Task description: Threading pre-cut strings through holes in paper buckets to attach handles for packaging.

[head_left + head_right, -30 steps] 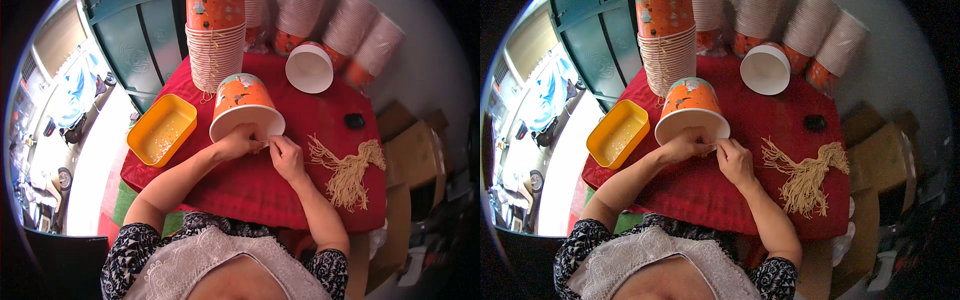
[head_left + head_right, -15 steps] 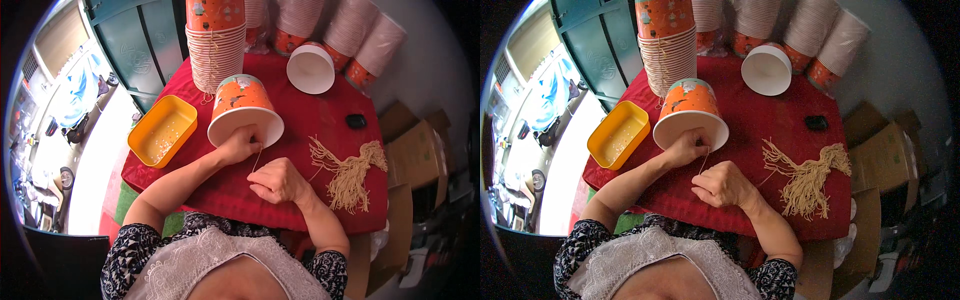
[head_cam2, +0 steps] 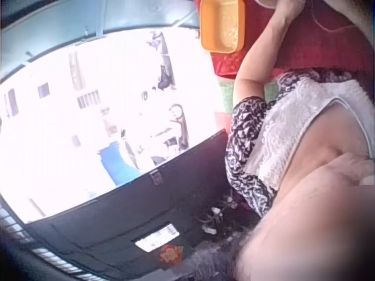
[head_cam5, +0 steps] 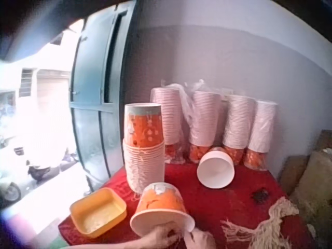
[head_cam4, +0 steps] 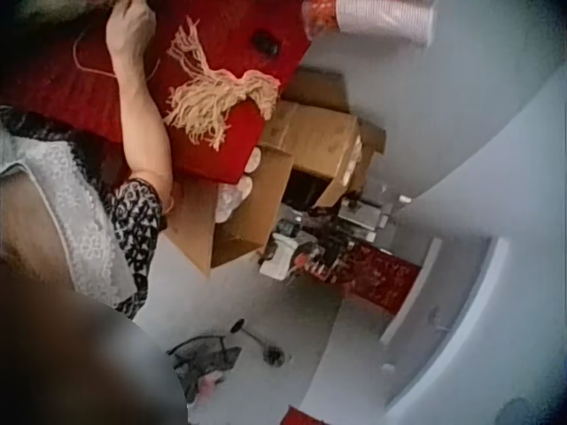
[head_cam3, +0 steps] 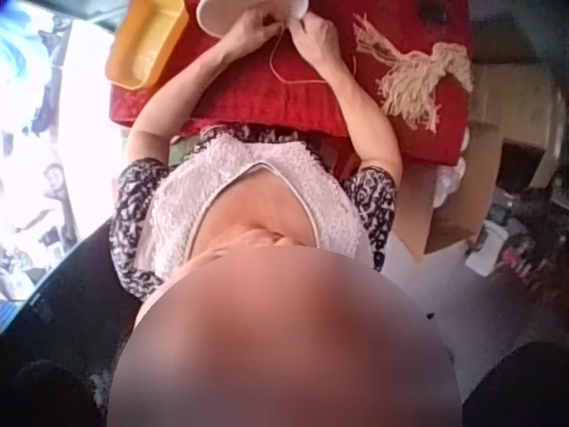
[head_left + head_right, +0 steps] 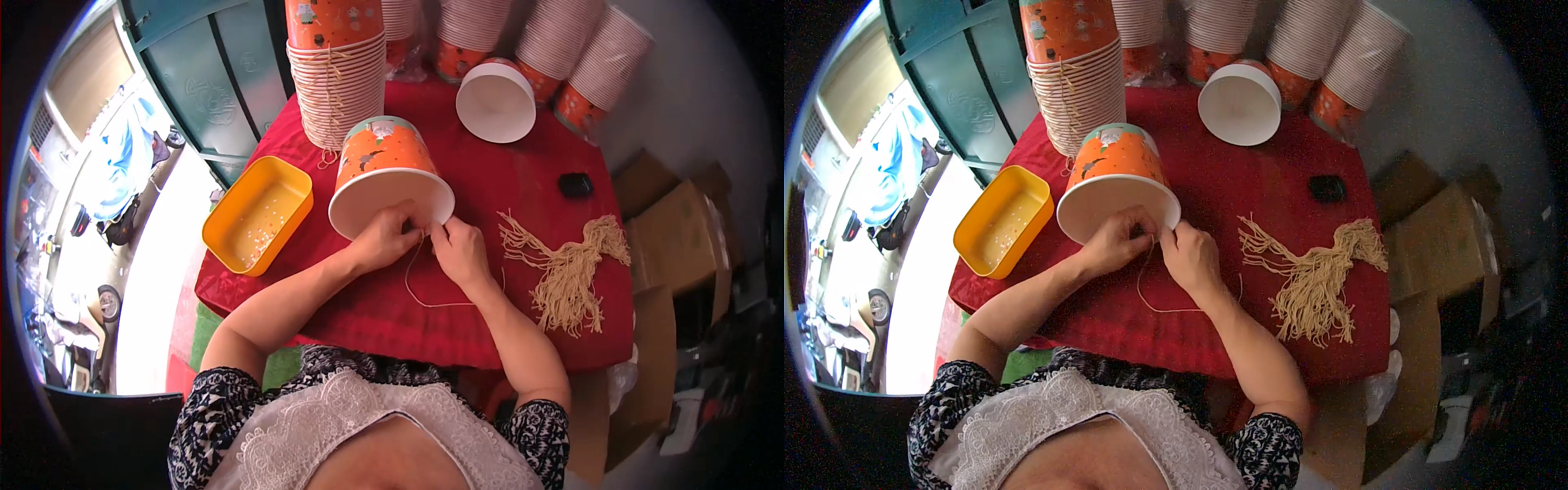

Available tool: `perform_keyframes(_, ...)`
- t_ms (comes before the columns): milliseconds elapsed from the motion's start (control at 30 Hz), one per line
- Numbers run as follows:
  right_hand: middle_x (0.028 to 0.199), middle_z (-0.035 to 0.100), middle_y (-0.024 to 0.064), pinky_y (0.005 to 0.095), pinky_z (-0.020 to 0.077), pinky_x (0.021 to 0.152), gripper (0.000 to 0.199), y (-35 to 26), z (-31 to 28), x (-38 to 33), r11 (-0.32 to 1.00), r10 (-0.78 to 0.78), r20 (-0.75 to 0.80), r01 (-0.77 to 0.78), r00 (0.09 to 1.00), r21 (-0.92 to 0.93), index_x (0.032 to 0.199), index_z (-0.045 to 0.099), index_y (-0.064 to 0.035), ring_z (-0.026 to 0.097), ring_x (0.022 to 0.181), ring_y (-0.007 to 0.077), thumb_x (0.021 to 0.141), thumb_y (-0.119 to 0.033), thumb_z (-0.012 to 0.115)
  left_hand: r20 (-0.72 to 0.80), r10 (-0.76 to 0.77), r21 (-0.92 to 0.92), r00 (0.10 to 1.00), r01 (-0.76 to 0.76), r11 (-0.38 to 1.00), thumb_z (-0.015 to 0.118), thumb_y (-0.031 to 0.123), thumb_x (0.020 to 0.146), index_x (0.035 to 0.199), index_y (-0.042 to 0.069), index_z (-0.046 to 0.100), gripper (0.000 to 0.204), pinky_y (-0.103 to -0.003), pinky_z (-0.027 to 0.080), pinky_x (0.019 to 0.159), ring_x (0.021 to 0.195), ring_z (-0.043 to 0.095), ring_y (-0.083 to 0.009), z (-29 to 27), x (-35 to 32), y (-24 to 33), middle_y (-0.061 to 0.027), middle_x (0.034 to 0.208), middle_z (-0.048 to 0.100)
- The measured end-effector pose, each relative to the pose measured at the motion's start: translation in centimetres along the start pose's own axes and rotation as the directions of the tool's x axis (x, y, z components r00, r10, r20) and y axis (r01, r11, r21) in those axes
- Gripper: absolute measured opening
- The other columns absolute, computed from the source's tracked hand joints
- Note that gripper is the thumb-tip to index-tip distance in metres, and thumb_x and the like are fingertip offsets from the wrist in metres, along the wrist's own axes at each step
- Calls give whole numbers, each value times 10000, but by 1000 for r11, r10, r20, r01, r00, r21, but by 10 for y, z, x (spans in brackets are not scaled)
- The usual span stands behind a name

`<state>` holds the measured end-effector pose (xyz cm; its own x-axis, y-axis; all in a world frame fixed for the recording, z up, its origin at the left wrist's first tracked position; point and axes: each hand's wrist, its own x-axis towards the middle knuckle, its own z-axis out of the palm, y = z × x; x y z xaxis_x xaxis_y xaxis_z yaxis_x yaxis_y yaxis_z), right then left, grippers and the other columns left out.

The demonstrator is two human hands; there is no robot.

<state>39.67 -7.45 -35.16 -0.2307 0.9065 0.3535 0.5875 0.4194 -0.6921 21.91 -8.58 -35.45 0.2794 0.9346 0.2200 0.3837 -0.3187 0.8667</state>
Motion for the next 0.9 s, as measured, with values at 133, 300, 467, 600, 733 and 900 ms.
perform_keyframes(133,698,612,273,509,493,577,289,12,3,5,999,-17,59,15,998,45,747,616,51,635,674,448,896,-192,572,-17,189,156,982,-184,971,630,-24,768,924,2,593,163,-377,495,774,872,616,-304,6,3,9,-150,934,620)
perform_keyframes(300,717,612,277,514,492,589,272,12,3,8,999,-7,65,4,998,39,759,620,42,631,693,458,898,-184,558,-2,457,386,890,-421,821,603,3,775,908,17,546,146,-445,500,711,829,604,-381,6,2,12,-173,885,594)
perform_keyframes(467,725,615,276,505,493,581,263,17,2,9,996,-13,112,3,994,86,774,626,39,633,699,456,898,-185,568,48,444,556,895,-393,732,563,31,808,938,12,517,139,-449,511,707,848,606,-380,8,2,7,-186,928,584)
perform_keyframes(600,705,612,270,496,495,569,281,18,-1,9,996,-8,129,-3,992,85,771,629,41,631,673,450,907,-198,570,33,420,546,907,-369,752,580,45,832,1023,10,515,205,-503,503,704,844,605,-430,10,0,3,-219,946,590)
perform_keyframes(733,687,609,260,494,490,555,302,16,-4,8,996,-29,119,19,992,84,763,632,32,633,645,432,919,-220,571,7,389,634,921,-305,711,592,72,846,944,-8,485,166,-496,512,656,789,611,-433,15,-1,0,-245,893,586)
perform_keyframes(900,628,602,213,441,468,502,260,3,-13,-4,980,-175,15,175,985,-90,767,612,15,619,561,361,926,-188,584,-51,394,705,918,-247,665,555,98,858,903,-1,493,125,-436,516,628,738,627,-351,17,-3,-1,-202,819,592)
